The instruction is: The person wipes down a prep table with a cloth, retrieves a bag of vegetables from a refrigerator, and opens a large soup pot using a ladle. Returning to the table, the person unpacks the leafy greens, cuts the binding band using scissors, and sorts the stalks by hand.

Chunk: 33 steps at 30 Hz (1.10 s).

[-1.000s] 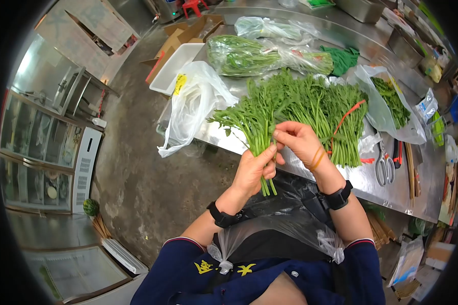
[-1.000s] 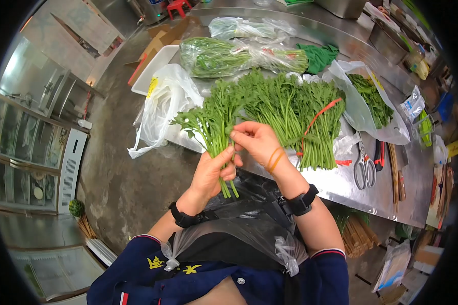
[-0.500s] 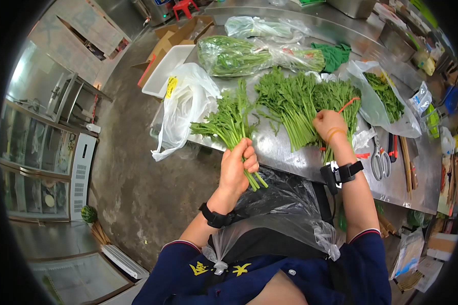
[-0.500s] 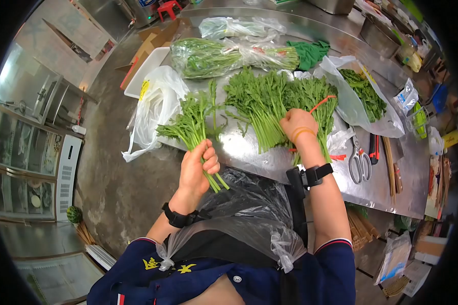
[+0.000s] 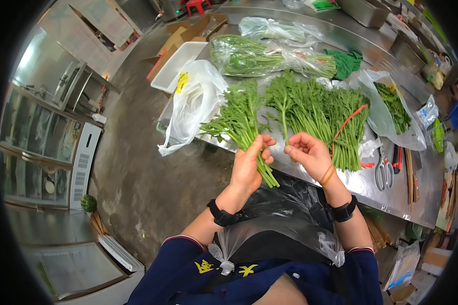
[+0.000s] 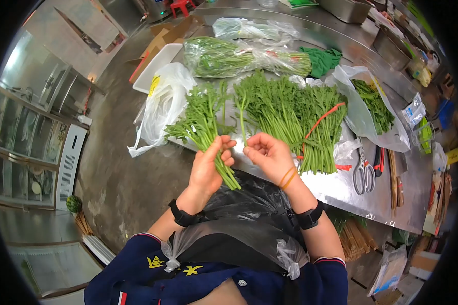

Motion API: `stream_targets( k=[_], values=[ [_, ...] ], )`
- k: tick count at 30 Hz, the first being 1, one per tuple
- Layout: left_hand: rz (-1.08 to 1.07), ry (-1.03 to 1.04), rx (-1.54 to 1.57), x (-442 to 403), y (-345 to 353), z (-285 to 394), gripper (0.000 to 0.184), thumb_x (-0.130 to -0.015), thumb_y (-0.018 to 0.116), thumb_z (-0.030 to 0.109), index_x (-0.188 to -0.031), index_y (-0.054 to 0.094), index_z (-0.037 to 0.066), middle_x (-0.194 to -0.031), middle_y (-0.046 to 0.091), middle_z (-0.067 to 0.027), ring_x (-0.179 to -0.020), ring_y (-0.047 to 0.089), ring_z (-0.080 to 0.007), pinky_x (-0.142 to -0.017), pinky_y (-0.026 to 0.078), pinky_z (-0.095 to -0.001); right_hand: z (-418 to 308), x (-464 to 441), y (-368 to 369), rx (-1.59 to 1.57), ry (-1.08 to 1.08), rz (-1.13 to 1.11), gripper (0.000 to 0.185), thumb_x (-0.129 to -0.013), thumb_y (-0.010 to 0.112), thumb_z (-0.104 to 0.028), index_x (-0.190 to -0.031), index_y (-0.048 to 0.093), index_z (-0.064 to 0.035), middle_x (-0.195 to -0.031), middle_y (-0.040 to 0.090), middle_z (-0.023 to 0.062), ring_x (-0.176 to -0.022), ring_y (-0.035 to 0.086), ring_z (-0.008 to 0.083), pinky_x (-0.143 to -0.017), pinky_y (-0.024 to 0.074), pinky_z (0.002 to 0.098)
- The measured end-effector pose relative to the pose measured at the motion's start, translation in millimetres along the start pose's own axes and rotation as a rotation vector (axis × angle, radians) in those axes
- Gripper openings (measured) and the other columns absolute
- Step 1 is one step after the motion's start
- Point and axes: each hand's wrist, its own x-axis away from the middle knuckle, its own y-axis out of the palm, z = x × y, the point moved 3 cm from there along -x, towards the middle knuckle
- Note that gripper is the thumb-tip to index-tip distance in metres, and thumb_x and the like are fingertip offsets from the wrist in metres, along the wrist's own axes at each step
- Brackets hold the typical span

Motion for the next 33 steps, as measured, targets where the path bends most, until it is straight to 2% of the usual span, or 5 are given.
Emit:
stream_targets(
  k=[12, 18, 25, 30, 33],
  values=[
    [-0.044, 0.026, -0.164, -1.6, -10.5, -3.4, 0.022, -0.087, 0.051, 0.022, -0.098, 0.055, 0.003, -0.089, 0.057, -0.0041, -0.078, 0.051, -0.0107, -0.061, 0.041, -0.0242, -10.3, -1.6, 13.5, 0.431, -0.032, -0.082, 0.014, -0.078, 0.060, -0.016, -0.083, 0.061, -0.0026, -0.076, 0.064, 0.0054, -0.068, 0.062, 0.0131, -0.059, 0.0467, 0.0242],
    [0.001, -0.024, 0.004, -1.1, -9.1, 4.1, 0.017, -0.088, 0.049, 0.019, -0.094, 0.053, 0.004, -0.081, 0.055, -0.0038, -0.067, 0.049, -0.0113, -0.058, 0.040, -0.0260, 1.1, -31.6, -78.0, 1.249, 0.027, 0.512, 0.020, -0.073, 0.060, -0.027, -0.078, 0.062, -0.0079, -0.075, 0.063, 0.0092, -0.070, 0.060, 0.0283, -0.064, 0.0469, 0.0376],
    [-0.027, -0.038, 0.049, 1.6, -12.0, 8.9, 0.019, -0.090, 0.045, 0.020, -0.099, 0.047, 0.004, -0.062, 0.034, 0.0035, -0.051, 0.030, -0.0052, -0.044, 0.026, -0.0192, 18.8, -39.5, -99.0, 1.248, 0.149, 0.488, 0.019, -0.073, 0.058, -0.027, -0.079, 0.063, -0.0101, -0.074, 0.063, 0.0098, -0.072, 0.060, 0.0288, -0.065, 0.0469, 0.0377],
    [-0.061, -0.067, 0.026, -2.0, -14.2, 2.4, 0.018, -0.090, 0.045, 0.020, -0.098, 0.046, 0.003, -0.062, 0.035, 0.0032, -0.051, 0.031, -0.0053, -0.045, 0.027, -0.0197, 8.2, -34.6, -107.0, 0.999, 0.132, 0.531, 0.020, -0.072, 0.057, -0.027, -0.082, 0.064, -0.0115, -0.076, 0.063, 0.0096, -0.073, 0.060, 0.0292, -0.066, 0.0468, 0.0382],
    [-0.039, -0.088, -0.001, 0.8, -5.7, -2.9, 0.018, -0.090, 0.046, 0.020, -0.098, 0.046, 0.004, -0.062, 0.035, 0.0031, -0.051, 0.031, -0.0054, -0.045, 0.027, -0.0198, 10.8, -42.3, -89.5, 1.227, 0.119, 0.533, 0.021, -0.072, 0.057, -0.028, -0.082, 0.064, -0.0106, -0.078, 0.063, 0.0099, -0.074, 0.060, 0.0298, -0.066, 0.0467, 0.0382]
  ],
)
